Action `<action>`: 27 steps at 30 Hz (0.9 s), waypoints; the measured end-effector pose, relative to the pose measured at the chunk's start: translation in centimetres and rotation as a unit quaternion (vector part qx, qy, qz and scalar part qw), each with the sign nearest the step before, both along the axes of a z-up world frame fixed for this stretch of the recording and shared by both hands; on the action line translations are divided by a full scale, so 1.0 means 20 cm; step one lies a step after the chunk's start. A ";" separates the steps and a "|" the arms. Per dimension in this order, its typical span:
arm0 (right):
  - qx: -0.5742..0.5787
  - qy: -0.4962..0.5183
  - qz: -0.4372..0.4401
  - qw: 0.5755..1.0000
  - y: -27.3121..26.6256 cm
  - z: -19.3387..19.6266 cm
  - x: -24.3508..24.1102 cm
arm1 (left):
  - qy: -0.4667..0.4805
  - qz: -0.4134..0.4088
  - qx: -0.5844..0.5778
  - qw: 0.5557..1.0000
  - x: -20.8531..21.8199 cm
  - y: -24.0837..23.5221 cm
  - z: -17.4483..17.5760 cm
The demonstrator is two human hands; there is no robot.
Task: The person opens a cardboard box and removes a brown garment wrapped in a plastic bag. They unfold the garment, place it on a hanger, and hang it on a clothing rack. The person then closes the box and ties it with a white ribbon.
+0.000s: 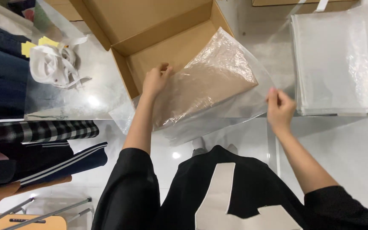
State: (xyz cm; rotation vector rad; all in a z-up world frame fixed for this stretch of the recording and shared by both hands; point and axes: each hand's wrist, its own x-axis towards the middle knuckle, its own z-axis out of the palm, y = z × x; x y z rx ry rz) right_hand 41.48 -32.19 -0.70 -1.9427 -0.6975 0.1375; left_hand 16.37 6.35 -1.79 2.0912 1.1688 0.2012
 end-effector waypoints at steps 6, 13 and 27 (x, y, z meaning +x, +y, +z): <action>-0.196 0.364 0.068 0.908 -0.21 -0.31 -0.26 | 0.032 0.026 -0.096 0.995 0.06 -0.10 0.14; -0.049 0.586 0.041 0.808 -0.12 -0.05 -0.26 | -0.035 0.037 -0.076 0.996 -0.02 -0.02 0.10; 0.111 0.478 0.197 0.849 0.19 0.44 0.27 | -0.387 0.210 -0.021 0.897 -0.08 -0.27 0.84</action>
